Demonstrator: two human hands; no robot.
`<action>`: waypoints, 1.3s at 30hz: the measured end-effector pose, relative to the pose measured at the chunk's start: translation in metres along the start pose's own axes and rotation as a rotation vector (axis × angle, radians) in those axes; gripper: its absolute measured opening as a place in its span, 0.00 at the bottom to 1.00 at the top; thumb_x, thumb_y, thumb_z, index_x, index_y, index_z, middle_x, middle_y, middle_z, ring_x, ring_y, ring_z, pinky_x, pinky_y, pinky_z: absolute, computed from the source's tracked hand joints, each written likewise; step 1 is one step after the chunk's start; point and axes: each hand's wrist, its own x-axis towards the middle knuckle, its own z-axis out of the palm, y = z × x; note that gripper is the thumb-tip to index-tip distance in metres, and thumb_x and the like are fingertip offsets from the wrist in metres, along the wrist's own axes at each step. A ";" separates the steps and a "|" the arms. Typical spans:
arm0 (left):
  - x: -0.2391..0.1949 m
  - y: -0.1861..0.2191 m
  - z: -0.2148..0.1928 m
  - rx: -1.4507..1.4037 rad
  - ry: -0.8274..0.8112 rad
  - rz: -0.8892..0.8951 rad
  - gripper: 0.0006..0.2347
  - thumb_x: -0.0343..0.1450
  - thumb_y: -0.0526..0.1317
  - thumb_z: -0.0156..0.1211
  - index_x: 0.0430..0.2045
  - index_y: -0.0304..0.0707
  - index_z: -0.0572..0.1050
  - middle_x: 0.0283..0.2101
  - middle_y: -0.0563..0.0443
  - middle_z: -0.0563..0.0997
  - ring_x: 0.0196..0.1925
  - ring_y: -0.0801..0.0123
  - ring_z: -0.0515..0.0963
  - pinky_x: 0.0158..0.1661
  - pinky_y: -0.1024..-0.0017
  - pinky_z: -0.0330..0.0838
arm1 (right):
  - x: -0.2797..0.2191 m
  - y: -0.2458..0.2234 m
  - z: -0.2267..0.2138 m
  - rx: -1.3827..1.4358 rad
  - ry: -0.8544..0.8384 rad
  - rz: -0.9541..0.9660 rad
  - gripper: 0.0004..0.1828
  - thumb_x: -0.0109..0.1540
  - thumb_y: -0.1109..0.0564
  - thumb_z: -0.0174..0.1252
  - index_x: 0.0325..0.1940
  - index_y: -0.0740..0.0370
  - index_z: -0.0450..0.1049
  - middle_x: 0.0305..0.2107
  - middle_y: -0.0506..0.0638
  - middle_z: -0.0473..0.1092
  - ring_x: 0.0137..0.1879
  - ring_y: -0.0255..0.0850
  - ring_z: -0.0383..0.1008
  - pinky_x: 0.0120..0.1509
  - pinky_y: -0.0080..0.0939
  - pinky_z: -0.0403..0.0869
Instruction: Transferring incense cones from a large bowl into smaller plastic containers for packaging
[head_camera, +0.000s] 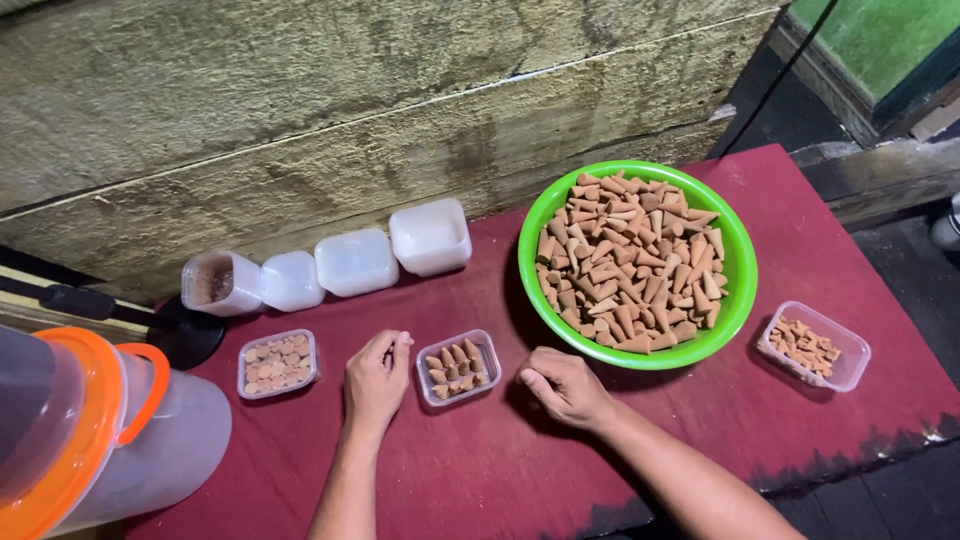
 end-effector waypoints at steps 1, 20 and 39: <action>-0.001 -0.001 0.000 -0.003 -0.004 0.001 0.10 0.77 0.42 0.55 0.25 0.46 0.78 0.26 0.47 0.83 0.30 0.49 0.83 0.31 0.58 0.77 | 0.000 0.001 0.000 -0.003 0.002 0.003 0.19 0.71 0.55 0.50 0.25 0.59 0.72 0.16 0.55 0.64 0.23 0.55 0.67 0.29 0.48 0.71; -0.009 -0.010 0.002 0.095 -0.056 -0.053 0.10 0.76 0.43 0.56 0.26 0.42 0.74 0.24 0.60 0.77 0.24 0.73 0.73 0.26 0.70 0.67 | 0.007 -0.017 -0.006 -0.066 -0.045 -0.077 0.17 0.70 0.58 0.50 0.26 0.63 0.67 0.18 0.49 0.63 0.24 0.41 0.62 0.33 0.42 0.65; -0.014 -0.020 0.006 0.105 -0.077 -0.104 0.15 0.78 0.50 0.47 0.26 0.42 0.71 0.18 0.56 0.75 0.18 0.66 0.73 0.25 0.61 0.65 | 0.014 -0.028 -0.010 -0.039 -0.037 -0.097 0.23 0.72 0.57 0.48 0.23 0.62 0.55 0.20 0.50 0.53 0.27 0.44 0.53 0.34 0.45 0.57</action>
